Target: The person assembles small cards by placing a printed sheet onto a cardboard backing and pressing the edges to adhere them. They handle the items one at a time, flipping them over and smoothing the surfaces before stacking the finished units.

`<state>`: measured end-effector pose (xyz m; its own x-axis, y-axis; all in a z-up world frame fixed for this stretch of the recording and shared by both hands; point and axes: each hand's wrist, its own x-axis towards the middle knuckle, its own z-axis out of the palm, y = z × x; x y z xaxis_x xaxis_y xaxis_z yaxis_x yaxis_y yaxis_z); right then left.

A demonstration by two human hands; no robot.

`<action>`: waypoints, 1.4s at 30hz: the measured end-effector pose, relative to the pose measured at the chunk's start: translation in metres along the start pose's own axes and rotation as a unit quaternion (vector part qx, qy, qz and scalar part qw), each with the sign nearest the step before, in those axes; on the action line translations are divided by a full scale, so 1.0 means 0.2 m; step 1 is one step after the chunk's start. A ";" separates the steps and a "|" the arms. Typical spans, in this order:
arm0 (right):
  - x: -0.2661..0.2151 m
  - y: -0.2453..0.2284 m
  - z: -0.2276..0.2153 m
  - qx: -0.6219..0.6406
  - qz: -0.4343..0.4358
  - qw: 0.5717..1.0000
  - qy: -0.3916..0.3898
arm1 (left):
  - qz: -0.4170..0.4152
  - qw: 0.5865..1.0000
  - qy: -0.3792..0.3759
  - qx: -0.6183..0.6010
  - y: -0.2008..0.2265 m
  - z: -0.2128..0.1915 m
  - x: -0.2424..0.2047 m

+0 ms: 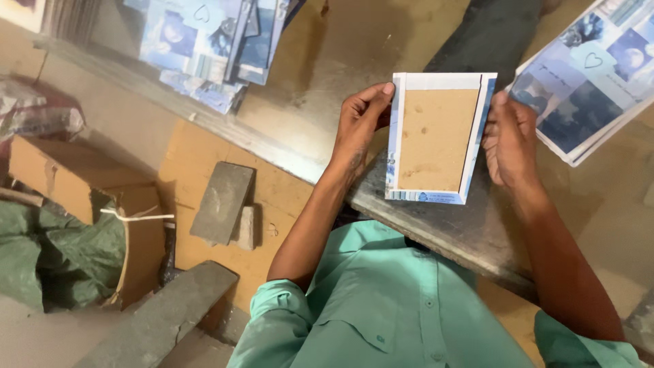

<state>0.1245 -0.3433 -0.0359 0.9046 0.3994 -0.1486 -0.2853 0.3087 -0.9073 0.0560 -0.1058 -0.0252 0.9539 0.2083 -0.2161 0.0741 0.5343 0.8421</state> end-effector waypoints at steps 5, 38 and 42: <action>0.03 0.04 -0.02 -0.012 0.003 0.997 0.071 | -0.001 1.000 0.011 0.023 0.00 0.02 0.01; -0.03 -0.09 0.17 -0.527 -0.256 0.808 -0.072 | 0.180 0.864 -0.133 0.451 0.23 -0.15 0.01; -0.07 -0.06 0.18 -0.542 -0.254 0.797 -0.074 | 0.240 0.778 -0.240 0.529 0.29 -0.14 -0.03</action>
<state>0.1045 -0.3217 -0.0082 0.7461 0.5827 0.3224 0.6207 -0.4332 -0.6535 0.0459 -0.0530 0.0122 0.9250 -0.2903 0.2451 -0.3694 -0.5361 0.7591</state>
